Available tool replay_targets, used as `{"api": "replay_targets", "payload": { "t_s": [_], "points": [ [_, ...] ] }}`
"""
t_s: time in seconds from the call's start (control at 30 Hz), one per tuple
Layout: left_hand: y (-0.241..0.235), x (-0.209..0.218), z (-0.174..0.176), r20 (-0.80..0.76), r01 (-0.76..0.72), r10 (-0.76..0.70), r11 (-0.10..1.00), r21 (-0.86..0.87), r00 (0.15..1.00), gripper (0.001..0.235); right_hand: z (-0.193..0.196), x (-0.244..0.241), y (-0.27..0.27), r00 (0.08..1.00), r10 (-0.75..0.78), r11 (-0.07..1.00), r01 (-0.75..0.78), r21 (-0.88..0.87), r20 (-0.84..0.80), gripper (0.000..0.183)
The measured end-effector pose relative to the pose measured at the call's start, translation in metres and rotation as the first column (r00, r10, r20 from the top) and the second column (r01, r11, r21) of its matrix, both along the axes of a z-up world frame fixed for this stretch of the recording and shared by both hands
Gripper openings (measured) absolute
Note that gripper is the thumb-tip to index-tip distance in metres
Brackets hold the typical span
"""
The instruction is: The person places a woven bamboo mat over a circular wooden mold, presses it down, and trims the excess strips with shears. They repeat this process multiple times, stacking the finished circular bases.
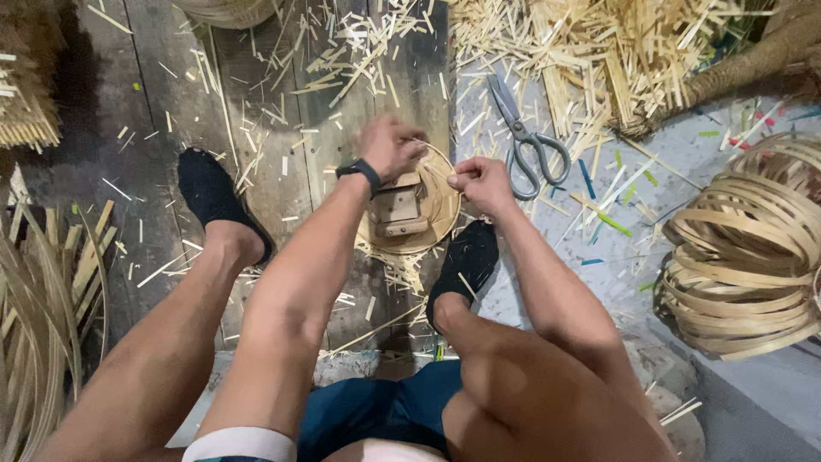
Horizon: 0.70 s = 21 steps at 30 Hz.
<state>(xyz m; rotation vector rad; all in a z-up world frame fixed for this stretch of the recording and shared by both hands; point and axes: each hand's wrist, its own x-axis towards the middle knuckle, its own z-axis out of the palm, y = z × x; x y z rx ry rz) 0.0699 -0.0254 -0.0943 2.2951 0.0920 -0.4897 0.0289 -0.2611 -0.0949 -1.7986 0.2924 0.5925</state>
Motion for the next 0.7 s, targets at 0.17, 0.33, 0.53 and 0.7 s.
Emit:
{"api": "replay_targets", "payload": {
  "t_s": [0.17,0.33,0.53,0.7],
  "points": [
    [-0.017,0.009,-0.009,0.008,0.046,-0.047,0.996,0.073,0.999,0.019,-0.019,0.007,-0.006,0.994,0.102,0.982,-0.095,-0.164,0.035,0.020],
    [-0.012,0.002,-0.045,-0.085,-0.015,0.007,0.996,-0.088,0.996,0.015,-0.010,0.004,0.002,0.994,0.101,0.965,-0.090,-0.245,0.034,0.017],
    [-0.004,0.001,-0.052,-0.013,-0.084,0.084,0.944,-0.319,0.996,0.023,0.006,-0.005,0.002,0.990,0.071,0.982,-0.048,-0.182,0.124,0.022],
    [0.055,-0.053,-0.032,0.064,-0.456,0.453,0.889,0.044,0.889,0.031,-0.003,-0.038,-0.012,0.969,0.017,0.999,-0.009,0.033,-0.245,0.030]
  ]
}}
